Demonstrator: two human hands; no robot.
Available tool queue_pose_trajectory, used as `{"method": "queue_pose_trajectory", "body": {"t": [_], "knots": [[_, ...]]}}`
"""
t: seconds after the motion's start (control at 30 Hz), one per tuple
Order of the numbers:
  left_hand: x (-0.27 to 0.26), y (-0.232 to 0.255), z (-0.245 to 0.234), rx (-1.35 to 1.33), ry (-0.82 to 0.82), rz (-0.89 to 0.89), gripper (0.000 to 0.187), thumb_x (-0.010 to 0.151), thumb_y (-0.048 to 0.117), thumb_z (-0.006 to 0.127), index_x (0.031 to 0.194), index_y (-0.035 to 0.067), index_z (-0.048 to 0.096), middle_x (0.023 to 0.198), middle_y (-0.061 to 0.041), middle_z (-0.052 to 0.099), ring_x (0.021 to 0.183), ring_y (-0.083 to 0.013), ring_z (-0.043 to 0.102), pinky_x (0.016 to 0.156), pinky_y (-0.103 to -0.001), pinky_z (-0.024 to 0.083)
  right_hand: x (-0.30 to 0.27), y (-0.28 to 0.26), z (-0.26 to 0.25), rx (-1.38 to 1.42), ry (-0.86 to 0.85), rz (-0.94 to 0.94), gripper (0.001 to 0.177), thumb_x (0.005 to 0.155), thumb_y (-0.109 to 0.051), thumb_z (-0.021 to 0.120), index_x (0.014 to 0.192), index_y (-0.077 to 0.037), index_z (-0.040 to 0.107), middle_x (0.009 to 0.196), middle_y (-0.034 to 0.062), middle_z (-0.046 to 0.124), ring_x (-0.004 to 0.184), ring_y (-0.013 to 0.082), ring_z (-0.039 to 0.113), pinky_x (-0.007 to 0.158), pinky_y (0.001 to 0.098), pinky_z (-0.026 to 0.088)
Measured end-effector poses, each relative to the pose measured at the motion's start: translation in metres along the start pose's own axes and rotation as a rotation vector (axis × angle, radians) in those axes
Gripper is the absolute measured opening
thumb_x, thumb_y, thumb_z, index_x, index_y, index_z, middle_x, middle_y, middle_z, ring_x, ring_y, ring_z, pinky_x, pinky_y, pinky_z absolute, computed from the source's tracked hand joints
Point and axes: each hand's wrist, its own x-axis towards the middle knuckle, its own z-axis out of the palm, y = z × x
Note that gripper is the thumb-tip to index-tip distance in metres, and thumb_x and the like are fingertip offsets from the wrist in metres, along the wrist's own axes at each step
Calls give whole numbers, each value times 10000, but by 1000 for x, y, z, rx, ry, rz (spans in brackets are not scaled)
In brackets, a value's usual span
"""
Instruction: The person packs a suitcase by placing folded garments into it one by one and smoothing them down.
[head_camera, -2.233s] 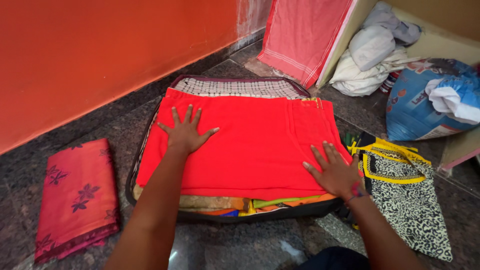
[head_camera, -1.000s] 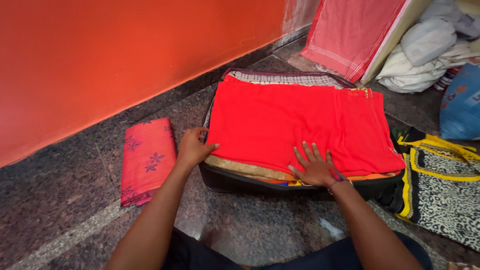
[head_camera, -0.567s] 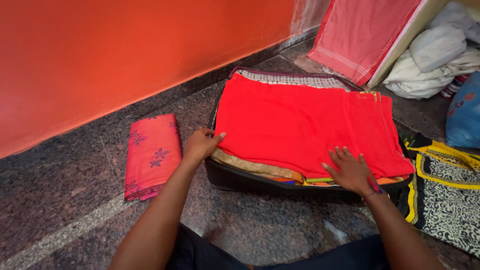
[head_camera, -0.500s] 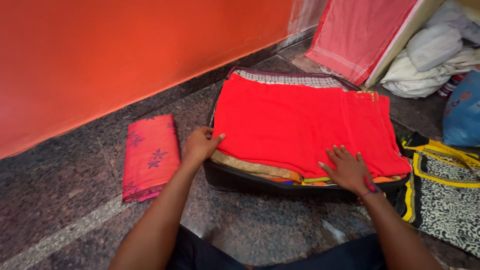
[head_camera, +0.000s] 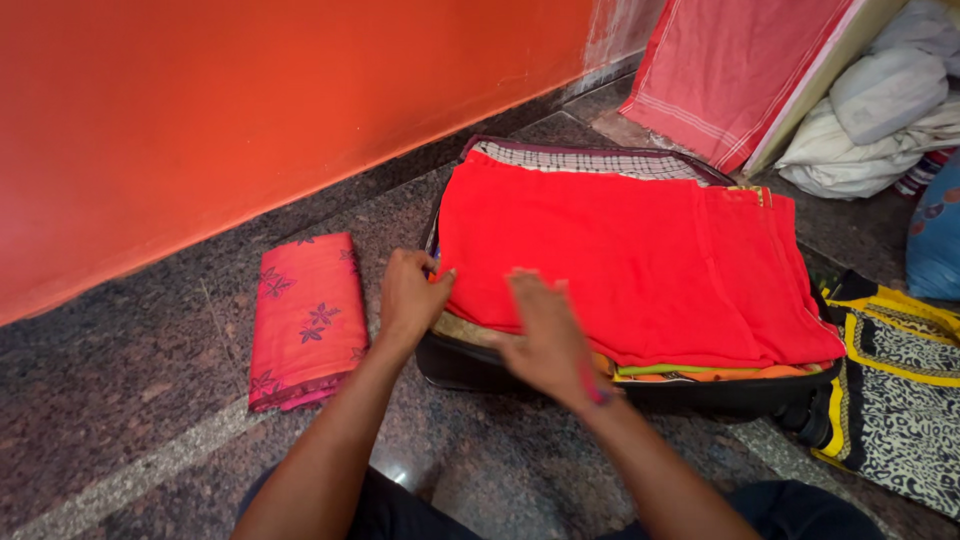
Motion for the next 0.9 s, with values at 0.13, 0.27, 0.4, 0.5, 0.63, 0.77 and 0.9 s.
{"method": "queue_pose_trajectory", "body": {"t": [0.13, 0.27, 0.4, 0.5, 0.63, 0.77, 0.9], "knots": [[0, -8, 12, -352, -56, -236, 315, 821, 300, 828, 869, 19, 695, 740, -143, 666, 665, -221, 631, 609, -392, 506, 45, -46, 44, 92, 20, 92, 882, 797, -191, 722, 1521, 107, 316, 1535, 324, 378, 1440, 454, 352, 1157, 560, 283], [-2, -15, 17, -670, -132, -365, 334, 901, 340, 746, 919, 13, 679, 749, -102, 670, 589, -132, 601, 528, -307, 467, 76, -45, 71, 14, -29, 259, 782, 781, -169, 717, 1471, 55, 425, 1335, 284, 587, 1295, 446, 531, 1061, 520, 443], [8, -24, 20, -981, -148, -492, 453, 1005, 451, 593, 1118, 14, 628, 1003, -106, 683, 751, -158, 665, 648, -296, 554, 89, -21, 89, 50, -115, 341, 569, 862, -102, 591, 1428, -42, 561, 1082, 223, 730, 1029, 419, 701, 874, 534, 547], [9, -19, 23, -1095, -190, -491, 513, 1029, 484, 489, 1235, 21, 572, 1184, -120, 673, 919, -197, 708, 749, -322, 592, 109, 24, 94, 277, 177, 507, 518, 847, -147, 611, 1358, -65, 642, 945, 260, 718, 910, 418, 711, 757, 523, 550], [6, -10, 21, -1062, -245, -388, 499, 1062, 438, 460, 1268, -3, 567, 1243, -139, 686, 1020, -220, 709, 822, -333, 590, 88, 140, 20, 1171, 558, 869, 592, 1039, -499, 651, 633, -185, 355, 613, -66, 258, 544, 97, 228, 466, 362, 155], [4, 6, 24, -1037, -319, -353, 447, 1047, 397, 485, 1287, 29, 569, 1245, -124, 685, 984, -203, 699, 792, -331, 584, -21, 199, -64, 1724, 829, 718, 415, 1008, -416, 548, 1185, -51, 636, 1217, 88, 703, 1120, 264, 688, 1016, 468, 552], [-11, 44, 22, -691, -397, -232, 418, 1020, 371, 552, 1304, 75, 629, 1186, -140, 732, 926, -216, 686, 770, -337, 554, -95, 211, -68, 1624, 1132, 889, 507, 1040, -406, 484, 1366, -25, 555, 1400, 95, 635, 1273, 285, 620, 1107, 503, 506]]}}
